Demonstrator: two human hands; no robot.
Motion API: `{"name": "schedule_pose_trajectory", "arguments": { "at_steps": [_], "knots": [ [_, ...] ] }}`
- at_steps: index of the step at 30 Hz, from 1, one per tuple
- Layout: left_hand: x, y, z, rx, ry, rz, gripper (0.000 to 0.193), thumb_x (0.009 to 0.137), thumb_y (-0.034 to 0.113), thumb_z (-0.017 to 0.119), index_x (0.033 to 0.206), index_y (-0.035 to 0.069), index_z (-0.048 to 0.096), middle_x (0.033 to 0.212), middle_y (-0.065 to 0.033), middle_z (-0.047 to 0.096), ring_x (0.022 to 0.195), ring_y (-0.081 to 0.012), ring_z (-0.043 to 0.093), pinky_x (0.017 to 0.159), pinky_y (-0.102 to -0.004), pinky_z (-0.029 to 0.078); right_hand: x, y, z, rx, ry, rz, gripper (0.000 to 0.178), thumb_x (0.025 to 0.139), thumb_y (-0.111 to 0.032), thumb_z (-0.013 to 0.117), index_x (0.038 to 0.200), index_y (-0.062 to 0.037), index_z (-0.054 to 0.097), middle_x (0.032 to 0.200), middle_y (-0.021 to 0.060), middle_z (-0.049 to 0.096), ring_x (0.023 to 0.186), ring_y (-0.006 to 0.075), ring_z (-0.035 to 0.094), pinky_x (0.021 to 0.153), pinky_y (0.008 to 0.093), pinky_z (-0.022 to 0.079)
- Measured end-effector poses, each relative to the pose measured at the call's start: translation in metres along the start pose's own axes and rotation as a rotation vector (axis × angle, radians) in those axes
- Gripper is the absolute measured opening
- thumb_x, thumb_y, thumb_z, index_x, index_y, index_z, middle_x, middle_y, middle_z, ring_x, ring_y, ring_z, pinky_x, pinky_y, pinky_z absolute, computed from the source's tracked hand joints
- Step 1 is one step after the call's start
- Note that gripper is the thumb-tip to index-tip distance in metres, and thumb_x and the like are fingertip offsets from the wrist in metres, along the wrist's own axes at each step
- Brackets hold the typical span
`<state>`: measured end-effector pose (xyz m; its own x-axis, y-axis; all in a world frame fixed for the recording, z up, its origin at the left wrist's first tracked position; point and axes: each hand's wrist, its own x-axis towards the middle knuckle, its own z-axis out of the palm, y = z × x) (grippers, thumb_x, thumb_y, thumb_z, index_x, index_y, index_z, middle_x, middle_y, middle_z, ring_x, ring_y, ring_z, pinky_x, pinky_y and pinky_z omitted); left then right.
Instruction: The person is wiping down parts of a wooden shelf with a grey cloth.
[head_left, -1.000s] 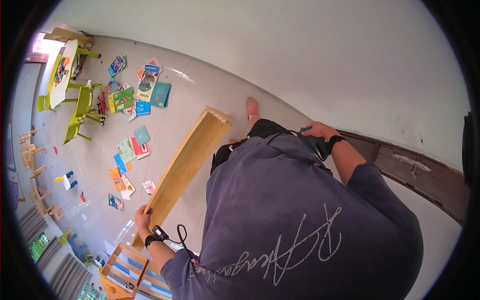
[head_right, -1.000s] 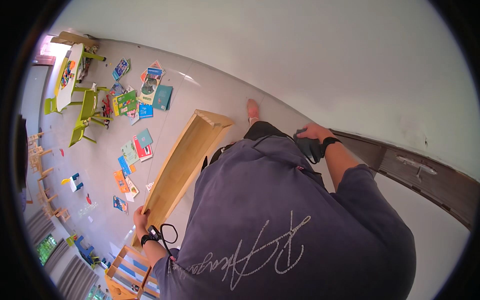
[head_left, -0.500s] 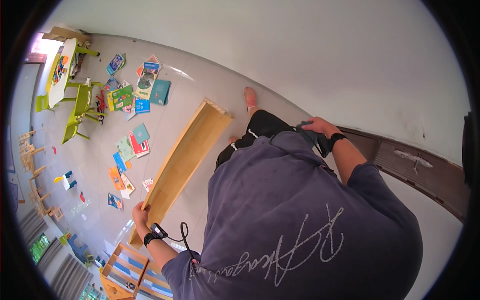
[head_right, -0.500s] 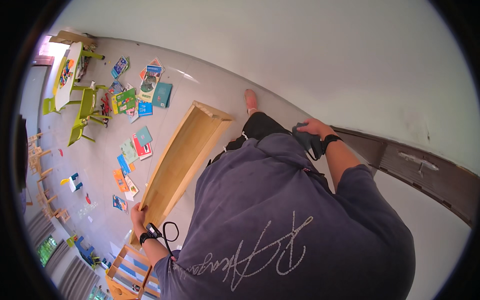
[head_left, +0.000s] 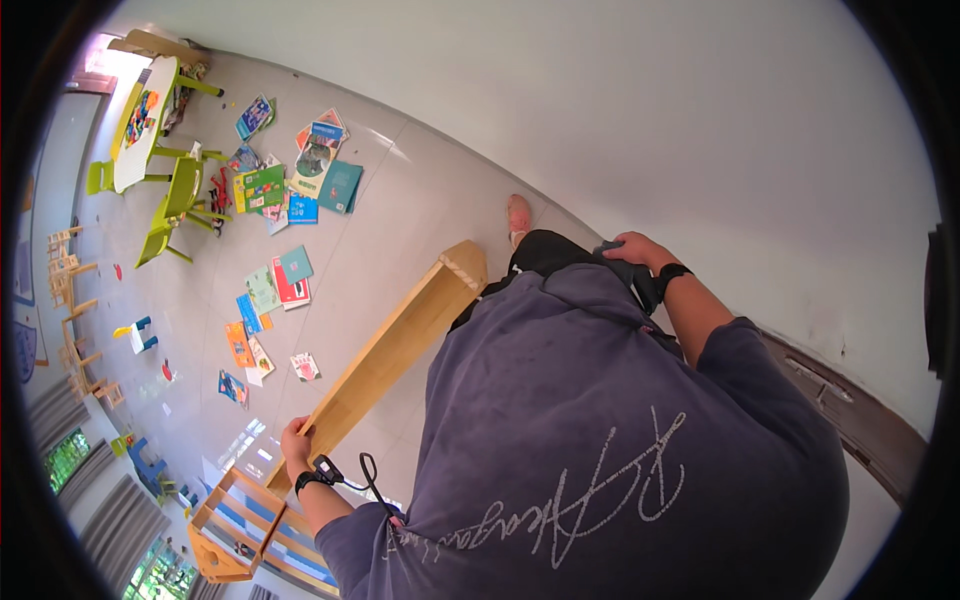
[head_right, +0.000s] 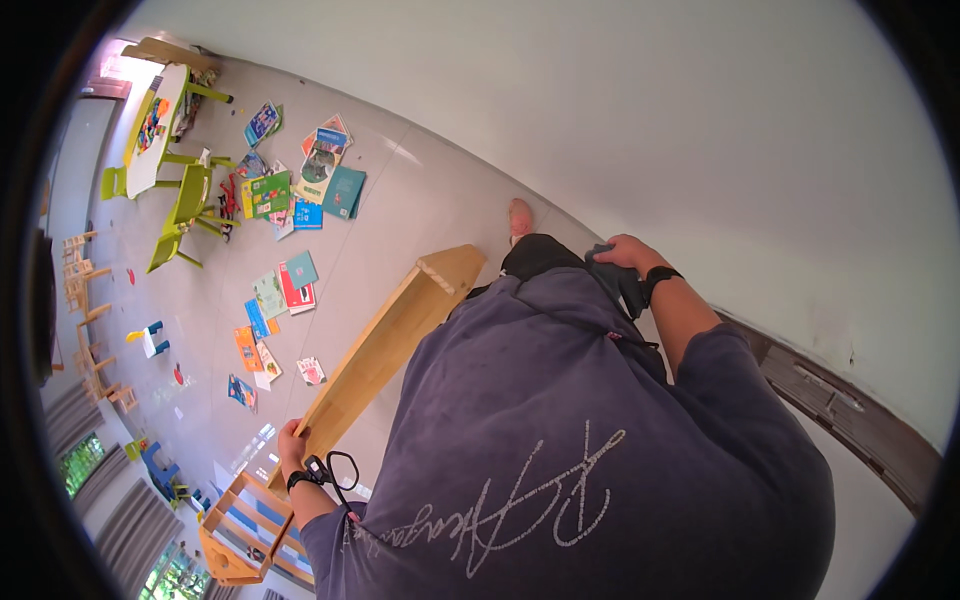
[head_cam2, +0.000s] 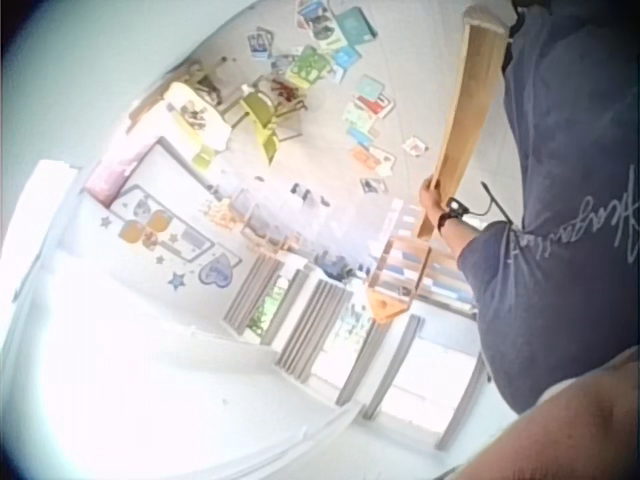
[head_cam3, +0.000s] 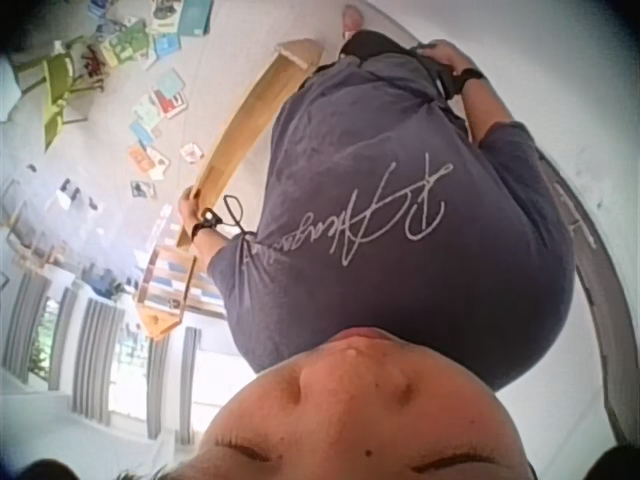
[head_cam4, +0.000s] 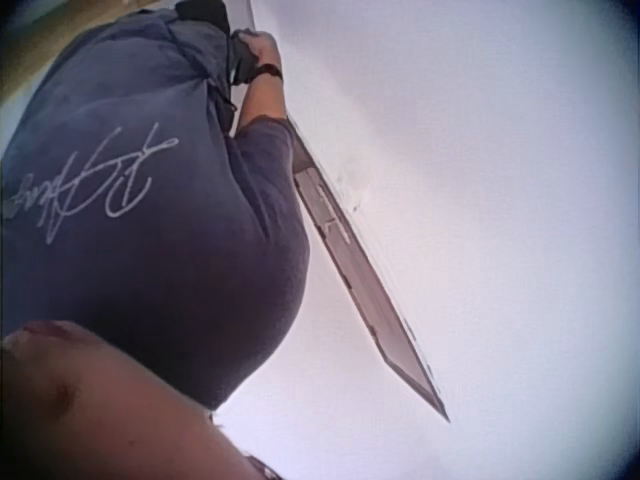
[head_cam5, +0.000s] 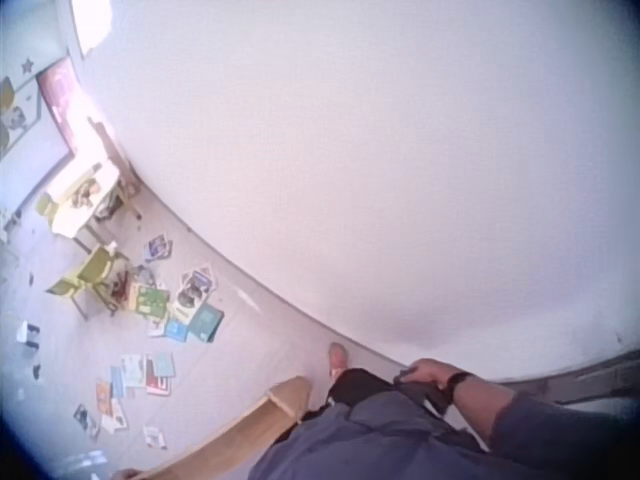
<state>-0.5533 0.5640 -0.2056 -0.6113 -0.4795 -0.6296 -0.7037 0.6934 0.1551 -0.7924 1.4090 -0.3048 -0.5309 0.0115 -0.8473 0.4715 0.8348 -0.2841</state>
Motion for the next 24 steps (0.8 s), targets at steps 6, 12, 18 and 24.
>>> {"name": "schedule_pose_trajectory", "arguments": {
  "at_steps": [6, 12, 18, 24],
  "knots": [
    [-0.002, 0.005, 0.001, -0.004, 0.015, -0.025, 0.027, 0.081, 0.009, 0.078, 0.108, 0.012, 0.074, 0.093, -0.0069, 0.075, 0.088, -0.0174, 0.070, 0.083, -0.0310, 0.053, 0.022, -0.008, -0.016, -0.094, -0.004, -0.024, 0.061, 0.078, -0.053, 0.074, 0.114, -0.0047, 0.071, 0.109, 0.0171, 0.071, 0.102, 0.0312, 0.067, 0.089, 0.0394, 0.052],
    [0.007, -0.003, -0.002, 0.012, 0.005, -0.018, 0.027, 0.081, 0.010, 0.078, 0.108, 0.013, 0.074, 0.094, -0.0072, 0.075, 0.088, -0.0178, 0.070, 0.082, -0.0314, 0.053, 0.021, -0.007, -0.021, -0.159, -0.018, -0.004, 0.060, 0.079, -0.053, 0.074, 0.114, -0.0052, 0.071, 0.111, 0.0173, 0.071, 0.103, 0.0313, 0.066, 0.091, 0.0390, 0.051],
    [0.013, -0.003, -0.006, 0.028, -0.007, -0.005, 0.025, 0.081, 0.012, 0.078, 0.106, 0.013, 0.074, 0.092, -0.0076, 0.075, 0.087, -0.0193, 0.070, 0.080, -0.0333, 0.053, 0.005, -0.004, -0.010, -0.138, -0.007, 0.001, 0.059, 0.079, -0.053, 0.074, 0.113, -0.0047, 0.071, 0.109, 0.0169, 0.071, 0.103, 0.0315, 0.067, 0.091, 0.0393, 0.051],
    [0.031, 0.008, -0.023, 0.159, 0.000, 0.090, 0.020, 0.083, 0.016, 0.076, 0.102, 0.012, 0.072, 0.087, -0.0106, 0.072, 0.084, -0.0249, 0.069, 0.076, -0.0371, 0.052, -0.031, 0.006, 0.018, 0.051, 0.057, 0.020, 0.059, 0.078, -0.050, 0.076, 0.115, -0.0038, 0.071, 0.108, 0.0163, 0.072, 0.100, 0.0301, 0.068, 0.089, 0.0381, 0.052]
  ]
}}
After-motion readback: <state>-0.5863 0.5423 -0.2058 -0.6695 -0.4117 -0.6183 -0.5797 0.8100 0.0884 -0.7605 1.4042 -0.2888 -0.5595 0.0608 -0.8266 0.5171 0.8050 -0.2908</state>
